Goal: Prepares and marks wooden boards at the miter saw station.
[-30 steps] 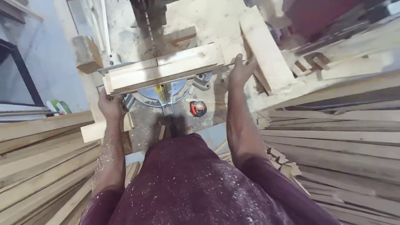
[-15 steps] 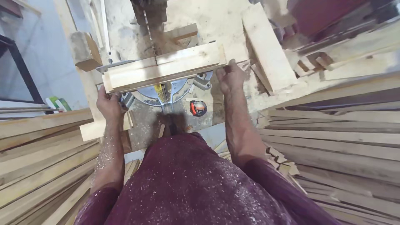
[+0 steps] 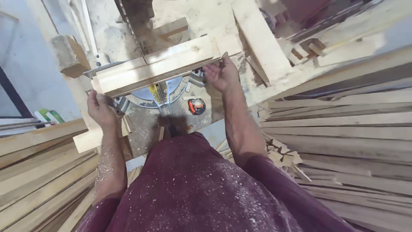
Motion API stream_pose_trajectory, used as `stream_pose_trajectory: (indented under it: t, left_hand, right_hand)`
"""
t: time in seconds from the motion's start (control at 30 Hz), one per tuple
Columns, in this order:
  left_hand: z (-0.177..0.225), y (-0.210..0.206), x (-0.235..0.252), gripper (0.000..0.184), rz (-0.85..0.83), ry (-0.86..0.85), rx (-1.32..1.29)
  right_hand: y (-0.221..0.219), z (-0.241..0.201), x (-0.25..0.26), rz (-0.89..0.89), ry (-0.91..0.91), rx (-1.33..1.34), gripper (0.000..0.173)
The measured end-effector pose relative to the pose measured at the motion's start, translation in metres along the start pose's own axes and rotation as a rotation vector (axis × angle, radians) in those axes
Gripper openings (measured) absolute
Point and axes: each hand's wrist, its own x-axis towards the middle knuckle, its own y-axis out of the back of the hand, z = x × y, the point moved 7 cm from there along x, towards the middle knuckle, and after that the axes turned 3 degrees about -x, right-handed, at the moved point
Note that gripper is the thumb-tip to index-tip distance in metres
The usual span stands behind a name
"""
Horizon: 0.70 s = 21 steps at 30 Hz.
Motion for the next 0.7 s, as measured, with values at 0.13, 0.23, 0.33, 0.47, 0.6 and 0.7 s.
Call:
stream_pose_trajectory:
  t: [0.13, 0.23, 0.33, 0.47, 0.6, 0.7]
  left_hand:
    - [-0.002, -0.004, -0.001, 0.047, -0.004, 0.02, 0.005]
    - [-0.001, 0.0, -0.005, 0.047, 0.01, 0.115, -0.011]
    - [-0.004, 0.005, -0.004, 0.048, 0.065, 0.165, -0.037]
    - [-0.009, 0.003, 0.001, 0.047, 0.095, 0.16, -0.109]
    - [-0.002, 0.006, -0.005, 0.044, 0.14, 0.214, -0.06]
    - [0.004, -0.004, -0.008, 0.043, 0.105, 0.118, -0.022]
  right_hand:
    - [0.0, -0.004, -0.002, 0.044, -0.024, -0.037, 0.05]
    - [-0.004, -0.004, -0.005, 0.003, -0.027, -0.085, 0.043]
    - [-0.01, 0.002, -0.004, -0.019, -0.063, -0.134, 0.041]
    - [-0.013, 0.001, -0.007, 0.026, -0.067, -0.156, 0.042]
    - [-0.019, 0.006, -0.007, -0.01, -0.085, -0.089, 0.04]
    - [-0.008, 0.002, -0.012, 0.004, -0.032, -0.18, 0.049]
